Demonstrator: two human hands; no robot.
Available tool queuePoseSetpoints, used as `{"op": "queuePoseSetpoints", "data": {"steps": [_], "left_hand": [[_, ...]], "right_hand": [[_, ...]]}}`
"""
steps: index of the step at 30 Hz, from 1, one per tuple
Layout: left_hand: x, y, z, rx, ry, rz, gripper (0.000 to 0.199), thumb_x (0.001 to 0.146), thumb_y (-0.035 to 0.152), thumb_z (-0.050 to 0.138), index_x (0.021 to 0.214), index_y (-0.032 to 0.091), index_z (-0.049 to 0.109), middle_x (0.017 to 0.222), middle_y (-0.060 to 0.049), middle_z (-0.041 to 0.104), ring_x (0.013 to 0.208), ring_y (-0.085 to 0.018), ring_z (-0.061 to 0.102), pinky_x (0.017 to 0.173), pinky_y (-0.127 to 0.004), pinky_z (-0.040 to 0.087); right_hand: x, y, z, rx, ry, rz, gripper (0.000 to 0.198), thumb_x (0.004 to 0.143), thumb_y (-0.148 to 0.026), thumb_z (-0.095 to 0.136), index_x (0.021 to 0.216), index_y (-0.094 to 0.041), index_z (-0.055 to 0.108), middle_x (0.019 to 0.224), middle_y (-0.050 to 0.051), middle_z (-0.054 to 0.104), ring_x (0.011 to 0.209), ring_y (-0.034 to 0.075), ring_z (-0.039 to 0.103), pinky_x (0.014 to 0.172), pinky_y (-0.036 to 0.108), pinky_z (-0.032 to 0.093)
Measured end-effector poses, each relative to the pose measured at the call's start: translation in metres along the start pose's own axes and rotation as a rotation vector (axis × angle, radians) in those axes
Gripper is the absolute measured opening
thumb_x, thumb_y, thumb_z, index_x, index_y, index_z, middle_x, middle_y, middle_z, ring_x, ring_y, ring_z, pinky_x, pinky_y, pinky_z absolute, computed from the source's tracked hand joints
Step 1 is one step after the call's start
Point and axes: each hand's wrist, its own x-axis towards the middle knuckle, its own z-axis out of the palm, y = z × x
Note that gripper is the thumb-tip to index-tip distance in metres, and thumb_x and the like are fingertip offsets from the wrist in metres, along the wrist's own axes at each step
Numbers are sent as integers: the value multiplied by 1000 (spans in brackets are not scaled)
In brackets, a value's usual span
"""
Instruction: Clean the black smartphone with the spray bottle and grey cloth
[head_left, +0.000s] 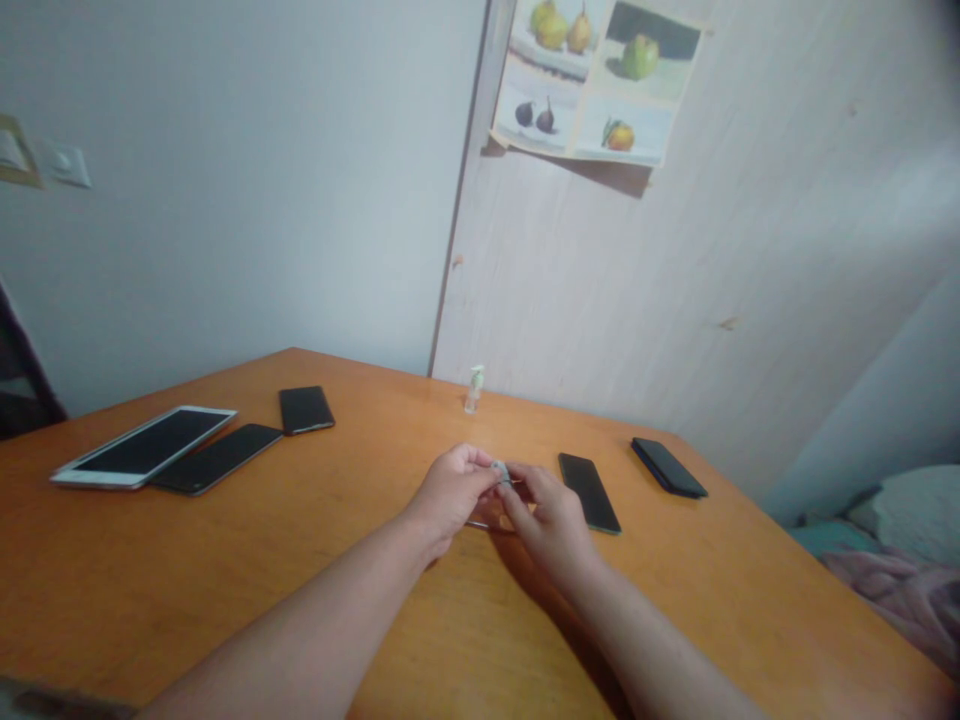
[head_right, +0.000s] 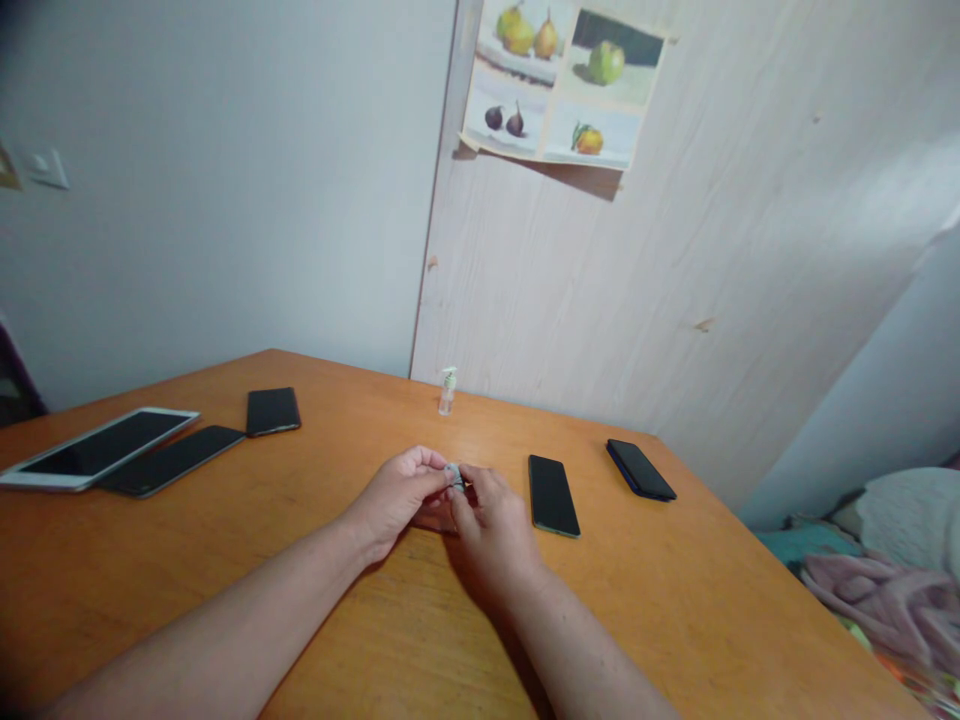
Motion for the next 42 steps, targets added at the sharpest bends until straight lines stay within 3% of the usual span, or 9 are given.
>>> {"op": "queuePoseSetpoints", "data": {"steps": [5, 9, 14, 16, 19, 24, 29, 35, 42], "left_hand": [[-2, 1, -1, 89, -73, -10, 27, 75, 35, 73, 85, 18, 54, 71, 0, 67, 61, -13, 62, 60, -26, 49], [5, 5, -11, 292, -103, 108, 26, 80, 40, 66, 86, 16, 59, 78, -4, 70, 72, -15, 65, 69, -27, 50], [24, 7, -37, 884, 98, 357, 21, 84, 35, 59, 96, 18, 64, 95, -7, 72, 87, -20, 66, 77, -30, 49], [27, 6, -46, 1180, 97, 375, 22, 85, 28, 56, 103, 19, 65, 108, -10, 71, 99, -23, 64, 85, -32, 47], [28, 3, -53, 1410, 58, 345, 20, 84, 21, 54, 97, 21, 69, 105, -11, 70, 100, -26, 63, 87, -36, 45], [28, -2, -56, 1449, 80, 306, 14, 76, 18, 59, 81, 21, 72, 94, -13, 69, 94, -30, 61, 81, -38, 44], [33, -1, -60, 1385, 126, 294, 14, 77, 16, 57, 69, 22, 68, 83, -8, 68, 84, -23, 62, 72, -31, 43], [36, 11, -61, 1199, 248, 372, 18, 88, 26, 47, 82, 22, 64, 83, -2, 70, 78, -17, 63, 66, -25, 43], [33, 16, -57, 916, 325, 521, 18, 89, 32, 49, 82, 20, 62, 80, -1, 69, 76, -16, 62, 68, -25, 44]], "right_hand": [[1, 2, -3, -81, -15, -41, 19, 93, -26, 53, 103, -21, 68, 93, 6, 71, 84, 19, 64, 75, 30, 47], [7, 9, -10, -45, 55, 55, 20, 93, -32, 53, 89, -21, 69, 79, 3, 70, 73, 17, 63, 66, 27, 44], [14, 29, -18, -32, 106, 202, 28, 92, -42, 53, 82, -21, 68, 69, 2, 68, 66, 18, 62, 62, 28, 41], [15, 37, -18, -26, 101, 240, 30, 91, -45, 52, 83, -21, 68, 65, 1, 66, 64, 19, 62, 59, 27, 39], [15, 44, -17, -41, 83, 270, 32, 91, -48, 52, 79, -22, 66, 59, 0, 62, 60, 18, 60, 56, 27, 37], [16, 45, -16, -42, 92, 314, 32, 89, -49, 53, 80, -21, 67, 60, 0, 62, 58, 18, 58, 56, 28, 37], [17, 51, -14, 92, 124, 361, 33, 87, -51, 56, 81, -21, 67, 68, 2, 65, 63, 18, 61, 60, 28, 41], [19, 57, -14, 374, 250, 477, 38, 79, -56, 64, 90, -20, 68, 79, 4, 67, 77, 20, 63, 62, 28, 47], [21, 46, -16, 644, 255, 527, 34, 74, -49, 72, 87, -18, 68, 79, 3, 65, 68, 16, 62, 57, 25, 45]]}}
